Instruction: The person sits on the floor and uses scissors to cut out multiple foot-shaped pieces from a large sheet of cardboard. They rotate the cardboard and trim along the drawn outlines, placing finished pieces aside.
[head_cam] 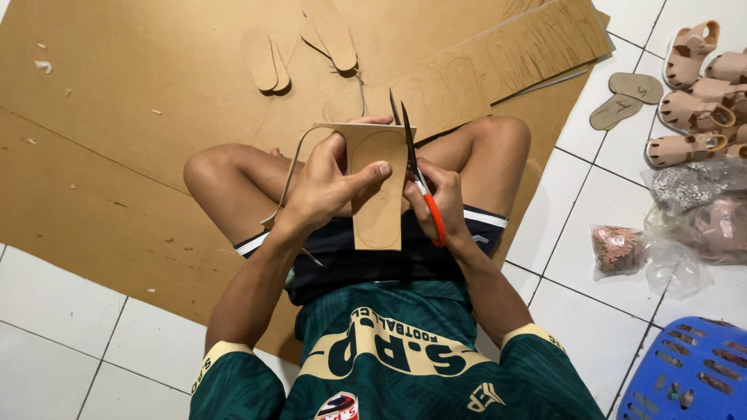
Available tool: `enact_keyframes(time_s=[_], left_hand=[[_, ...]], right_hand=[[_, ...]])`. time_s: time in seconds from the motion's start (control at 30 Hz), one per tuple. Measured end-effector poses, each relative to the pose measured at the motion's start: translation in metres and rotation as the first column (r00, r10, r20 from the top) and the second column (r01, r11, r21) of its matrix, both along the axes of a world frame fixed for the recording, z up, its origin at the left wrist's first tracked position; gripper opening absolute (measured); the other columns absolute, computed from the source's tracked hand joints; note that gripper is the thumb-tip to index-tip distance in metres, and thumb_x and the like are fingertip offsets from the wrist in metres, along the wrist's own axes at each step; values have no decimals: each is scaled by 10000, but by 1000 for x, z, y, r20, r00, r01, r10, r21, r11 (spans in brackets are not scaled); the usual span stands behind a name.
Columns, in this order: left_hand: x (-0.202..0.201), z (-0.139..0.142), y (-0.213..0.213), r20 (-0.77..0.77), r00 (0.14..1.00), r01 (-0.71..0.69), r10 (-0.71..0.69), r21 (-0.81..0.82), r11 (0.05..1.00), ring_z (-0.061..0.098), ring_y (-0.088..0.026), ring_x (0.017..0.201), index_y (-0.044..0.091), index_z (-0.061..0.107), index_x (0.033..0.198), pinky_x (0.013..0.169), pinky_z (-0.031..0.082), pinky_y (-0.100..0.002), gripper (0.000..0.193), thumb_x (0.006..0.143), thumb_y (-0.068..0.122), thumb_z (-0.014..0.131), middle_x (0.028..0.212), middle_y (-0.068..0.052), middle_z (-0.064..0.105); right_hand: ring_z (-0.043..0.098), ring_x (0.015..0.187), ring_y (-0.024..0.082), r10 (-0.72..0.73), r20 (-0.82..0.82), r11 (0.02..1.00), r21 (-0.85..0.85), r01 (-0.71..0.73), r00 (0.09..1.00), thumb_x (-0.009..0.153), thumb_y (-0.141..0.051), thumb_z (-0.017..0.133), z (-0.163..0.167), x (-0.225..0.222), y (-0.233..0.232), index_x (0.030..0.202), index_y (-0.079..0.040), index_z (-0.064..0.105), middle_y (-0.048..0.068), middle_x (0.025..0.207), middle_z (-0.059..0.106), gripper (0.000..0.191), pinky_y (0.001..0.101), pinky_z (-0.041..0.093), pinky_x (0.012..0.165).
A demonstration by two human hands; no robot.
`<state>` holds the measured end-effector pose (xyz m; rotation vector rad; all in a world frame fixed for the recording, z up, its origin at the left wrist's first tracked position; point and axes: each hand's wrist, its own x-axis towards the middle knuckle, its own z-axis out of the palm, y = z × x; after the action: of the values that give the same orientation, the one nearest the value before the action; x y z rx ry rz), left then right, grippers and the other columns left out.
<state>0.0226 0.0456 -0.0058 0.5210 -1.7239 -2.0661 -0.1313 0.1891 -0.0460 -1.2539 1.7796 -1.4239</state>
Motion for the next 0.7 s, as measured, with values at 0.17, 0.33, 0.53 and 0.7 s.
enact_keyframes(time_s=[0.17, 0.33, 0.53, 0.7], left_hand=[[-2, -9, -3, 90, 993, -70, 75, -60, 996, 668, -121, 983, -24, 509, 1306, 822, 578, -266, 484, 923, 96, 778, 1089, -85, 686], [-2, -15, -5, 116, 989, -63, 91, -220, 973, 692, -127, 952, -19, 530, 1182, 810, 589, -284, 405, 919, 145, 791, 1043, -99, 709], [-3, -9, -3, 220, 972, -9, 77, -296, 955, 686, -129, 872, -28, 564, 1145, 750, 588, -293, 414, 877, 185, 797, 977, -103, 709], [-2, 4, -10, 221, 975, 33, 1, -147, 989, 675, -104, 830, -17, 567, 1128, 709, 585, -273, 398, 864, 190, 782, 948, -81, 703]], right_hand=[[514, 568, 85, -12, -20, 999, 45, 13, 1000, 950, -188, 648, 1, -1, 1, 978, 15, 699, 51, 640, 609, 211, 265, 432, 560], [510, 564, 96, -24, -16, 996, 84, 25, 1000, 945, -172, 652, -1, -1, 2, 961, 14, 693, 64, 633, 597, 191, 269, 421, 552], [553, 668, 79, 42, 60, 999, -28, -40, 997, 968, -157, 622, -2, -1, 2, 1023, 11, 655, 49, 765, 638, 180, 249, 465, 622], [487, 580, 84, -21, 39, 996, 93, 17, 999, 942, -166, 647, 2, 0, 6, 951, 17, 681, 33, 650, 591, 187, 257, 406, 552]])
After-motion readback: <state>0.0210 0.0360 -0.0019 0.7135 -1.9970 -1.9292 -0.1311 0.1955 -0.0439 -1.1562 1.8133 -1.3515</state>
